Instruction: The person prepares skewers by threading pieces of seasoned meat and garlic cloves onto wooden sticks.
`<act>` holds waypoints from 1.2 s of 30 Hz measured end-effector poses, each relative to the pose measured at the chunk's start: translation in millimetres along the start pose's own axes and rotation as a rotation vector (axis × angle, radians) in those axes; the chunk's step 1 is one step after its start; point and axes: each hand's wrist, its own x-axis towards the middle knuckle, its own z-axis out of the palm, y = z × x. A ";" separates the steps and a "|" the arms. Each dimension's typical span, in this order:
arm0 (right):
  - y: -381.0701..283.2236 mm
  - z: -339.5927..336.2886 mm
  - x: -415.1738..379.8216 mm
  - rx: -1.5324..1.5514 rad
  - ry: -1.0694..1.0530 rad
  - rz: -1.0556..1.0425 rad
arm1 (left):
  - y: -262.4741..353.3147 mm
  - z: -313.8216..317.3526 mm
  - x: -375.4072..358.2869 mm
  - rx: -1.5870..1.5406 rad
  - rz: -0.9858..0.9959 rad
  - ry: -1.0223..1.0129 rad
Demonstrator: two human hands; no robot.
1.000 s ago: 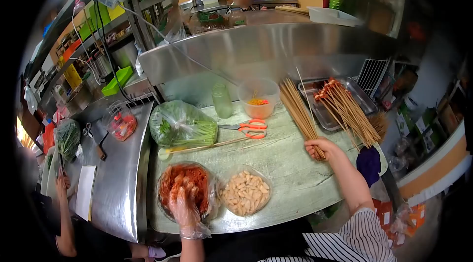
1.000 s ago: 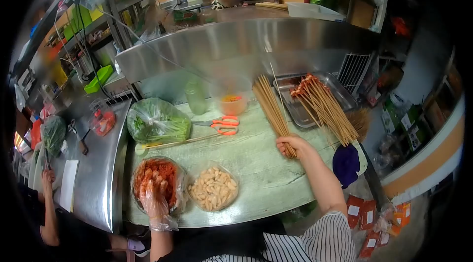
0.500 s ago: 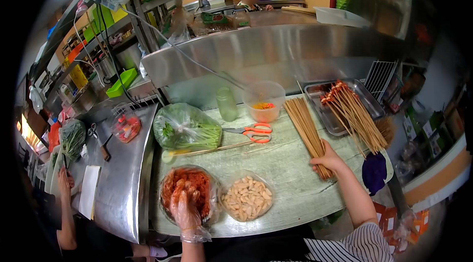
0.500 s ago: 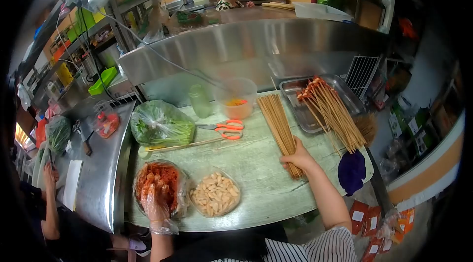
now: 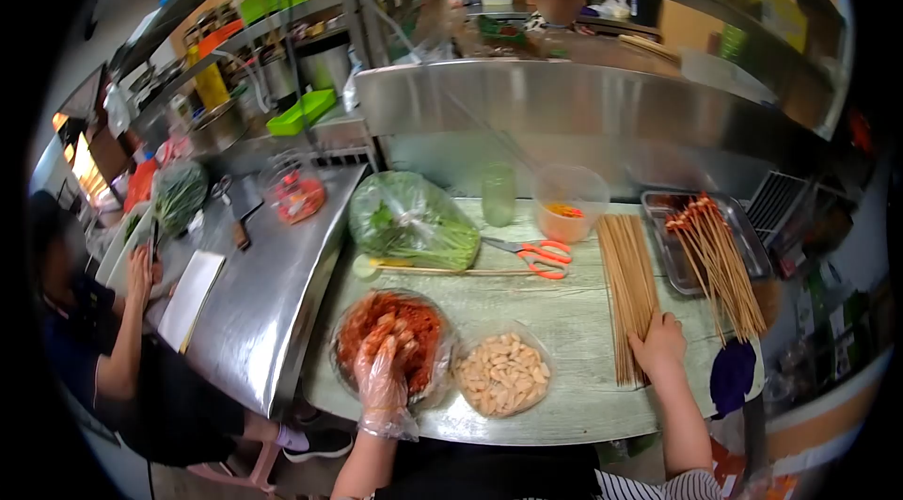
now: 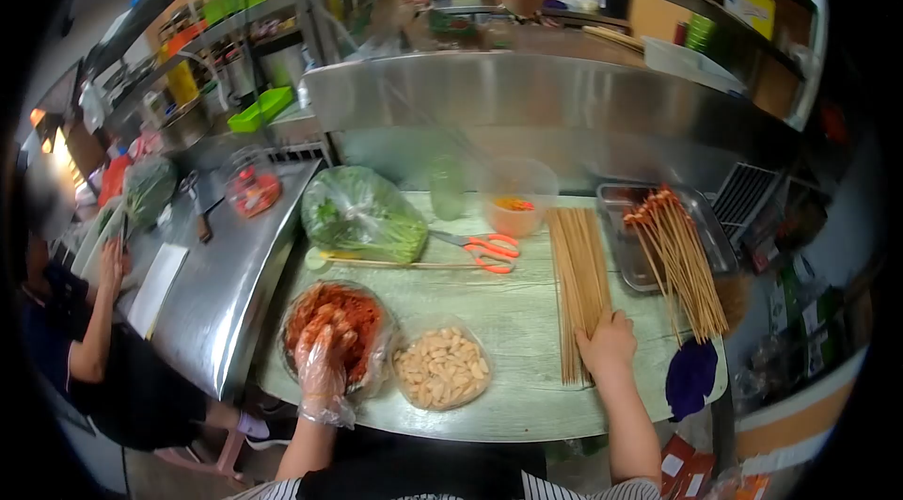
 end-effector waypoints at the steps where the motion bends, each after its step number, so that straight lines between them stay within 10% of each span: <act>1: -1.7 -0.6 -1.0 0.039 0.025 0.023 | 0.7 0.7 -0.4 0.006 -0.010 0.000; 4: -4.0 16.7 2.8 -0.189 0.404 -0.160 | 3.4 2.5 -2.8 -0.003 -0.015 0.012; 13: -54.9 35.5 15.1 0.210 0.331 -0.560 | 2.7 2.1 -1.6 -0.016 -0.019 0.012; 36: -47.5 56.2 26.1 0.444 0.353 -0.406 | 4.1 4.7 -3.0 -0.040 -0.040 0.012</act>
